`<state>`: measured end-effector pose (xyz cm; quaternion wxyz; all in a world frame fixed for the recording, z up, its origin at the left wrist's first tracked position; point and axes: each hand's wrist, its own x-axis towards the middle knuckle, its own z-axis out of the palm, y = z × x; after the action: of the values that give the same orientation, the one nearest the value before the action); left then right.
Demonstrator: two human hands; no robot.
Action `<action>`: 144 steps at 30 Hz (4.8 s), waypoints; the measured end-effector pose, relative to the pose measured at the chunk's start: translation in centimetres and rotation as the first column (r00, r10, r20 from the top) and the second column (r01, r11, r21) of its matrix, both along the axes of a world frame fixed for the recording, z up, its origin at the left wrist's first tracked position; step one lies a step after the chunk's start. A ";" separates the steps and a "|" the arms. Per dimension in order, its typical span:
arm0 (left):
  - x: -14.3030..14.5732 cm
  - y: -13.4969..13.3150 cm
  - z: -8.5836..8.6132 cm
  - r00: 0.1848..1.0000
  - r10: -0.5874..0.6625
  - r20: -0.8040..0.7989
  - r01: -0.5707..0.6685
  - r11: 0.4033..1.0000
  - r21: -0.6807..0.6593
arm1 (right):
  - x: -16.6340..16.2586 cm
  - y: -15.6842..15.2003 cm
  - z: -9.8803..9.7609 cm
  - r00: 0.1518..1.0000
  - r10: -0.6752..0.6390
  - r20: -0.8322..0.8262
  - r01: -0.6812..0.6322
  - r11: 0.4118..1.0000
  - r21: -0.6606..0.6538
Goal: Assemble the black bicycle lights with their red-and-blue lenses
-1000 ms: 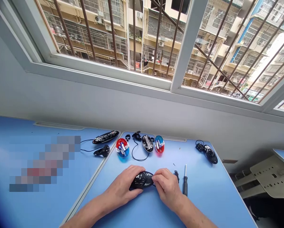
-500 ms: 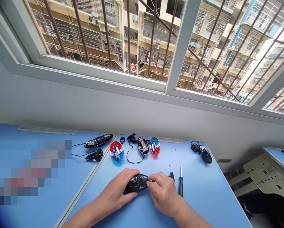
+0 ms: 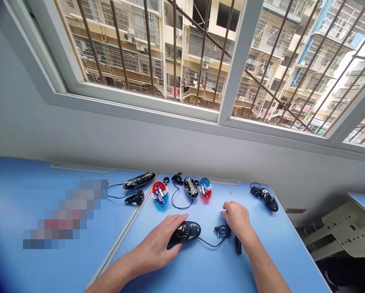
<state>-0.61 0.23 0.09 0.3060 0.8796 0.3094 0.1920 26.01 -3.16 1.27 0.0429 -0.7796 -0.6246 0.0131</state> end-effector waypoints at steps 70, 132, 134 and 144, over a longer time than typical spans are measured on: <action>-0.3 0.2 2.3 0.962 -0.053 -0.267 0.044 0.998 -0.039 | -4.9 -3.2 -1.2 0.478 0.399 -0.783 -0.279 0.914 0.296; 0.1 -0.3 2.6 0.931 0.018 -0.364 -0.011 1.000 0.021 | -4.3 -3.0 -2.1 0.553 0.727 -0.407 -0.526 0.683 0.507; 0.1 -0.3 2.6 0.930 0.012 -0.368 -0.006 1.000 0.020 | -4.4 -2.9 -2.1 0.553 0.737 -0.389 -0.529 0.671 0.519; 0.1 -0.2 2.5 0.926 0.007 -0.377 -0.001 1.000 0.015 | -4.5 -2.8 -2.0 0.522 0.773 -0.361 -0.533 0.626 0.570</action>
<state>-0.50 0.06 2.62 0.2340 0.9018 0.3627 0.0224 21.55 -6.01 -0.76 0.3753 -0.4096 -0.8197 0.1394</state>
